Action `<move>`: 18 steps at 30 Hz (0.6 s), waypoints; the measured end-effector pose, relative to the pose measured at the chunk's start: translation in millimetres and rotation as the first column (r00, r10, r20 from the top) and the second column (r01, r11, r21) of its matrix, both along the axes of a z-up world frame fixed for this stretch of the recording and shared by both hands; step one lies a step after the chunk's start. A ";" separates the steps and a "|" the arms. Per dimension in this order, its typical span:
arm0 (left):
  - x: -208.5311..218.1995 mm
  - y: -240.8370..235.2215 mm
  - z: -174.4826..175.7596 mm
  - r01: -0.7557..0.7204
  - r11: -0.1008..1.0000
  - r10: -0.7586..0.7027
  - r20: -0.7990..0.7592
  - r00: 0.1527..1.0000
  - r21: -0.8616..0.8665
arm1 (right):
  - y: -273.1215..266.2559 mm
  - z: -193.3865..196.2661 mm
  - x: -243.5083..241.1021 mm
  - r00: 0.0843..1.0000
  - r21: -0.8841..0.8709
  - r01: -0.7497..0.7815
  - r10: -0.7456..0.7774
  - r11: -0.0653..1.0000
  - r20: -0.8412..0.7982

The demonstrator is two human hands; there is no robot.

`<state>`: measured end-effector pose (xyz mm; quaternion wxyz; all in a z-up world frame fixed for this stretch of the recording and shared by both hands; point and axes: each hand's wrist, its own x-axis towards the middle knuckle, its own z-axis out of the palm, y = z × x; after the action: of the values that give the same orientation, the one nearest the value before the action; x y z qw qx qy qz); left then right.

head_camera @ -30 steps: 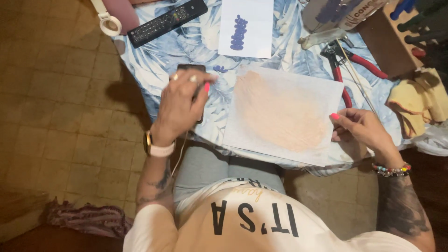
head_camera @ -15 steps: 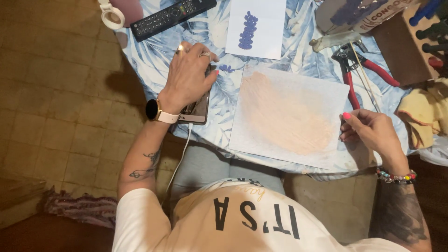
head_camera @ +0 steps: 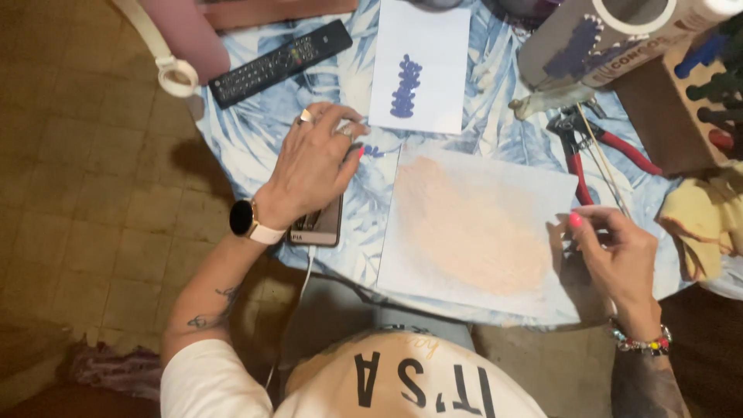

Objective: Perform various crafting tasks including cutting with pliers, wiping a surface, and applying material with a brush

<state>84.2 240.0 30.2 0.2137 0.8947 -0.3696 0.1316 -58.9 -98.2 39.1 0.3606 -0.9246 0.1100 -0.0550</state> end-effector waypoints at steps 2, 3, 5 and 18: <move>5.6 -1.5 1.7 0.023 1.000 -0.023 0.020 1.000 -0.003 | 3.5 1.7 8.0 0.998 -0.047 -0.065 0.066 0.997 0.022; 6.9 -2.1 1.5 0.035 0.999 -0.035 0.020 0.999 -0.014 | 3.3 1.6 11.1 0.995 -0.078 -0.096 0.098 0.992 0.016; 10.2 -3.4 -1.2 0.047 0.999 -0.046 0.021 0.999 -0.026 | 4.2 1.8 16.9 0.991 -0.111 -0.128 0.130 0.985 0.010; 25.7 -3.6 -12.6 0.025 1.000 -0.024 -0.058 0.998 0.010 | 11.8 -2.9 34.0 0.975 -0.156 -0.220 0.215 0.963 -0.052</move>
<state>109.8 236.4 17.6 0.2212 0.8947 -0.3747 0.1011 -24.9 -86.5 36.2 0.2866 -0.9580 0.0094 -0.0076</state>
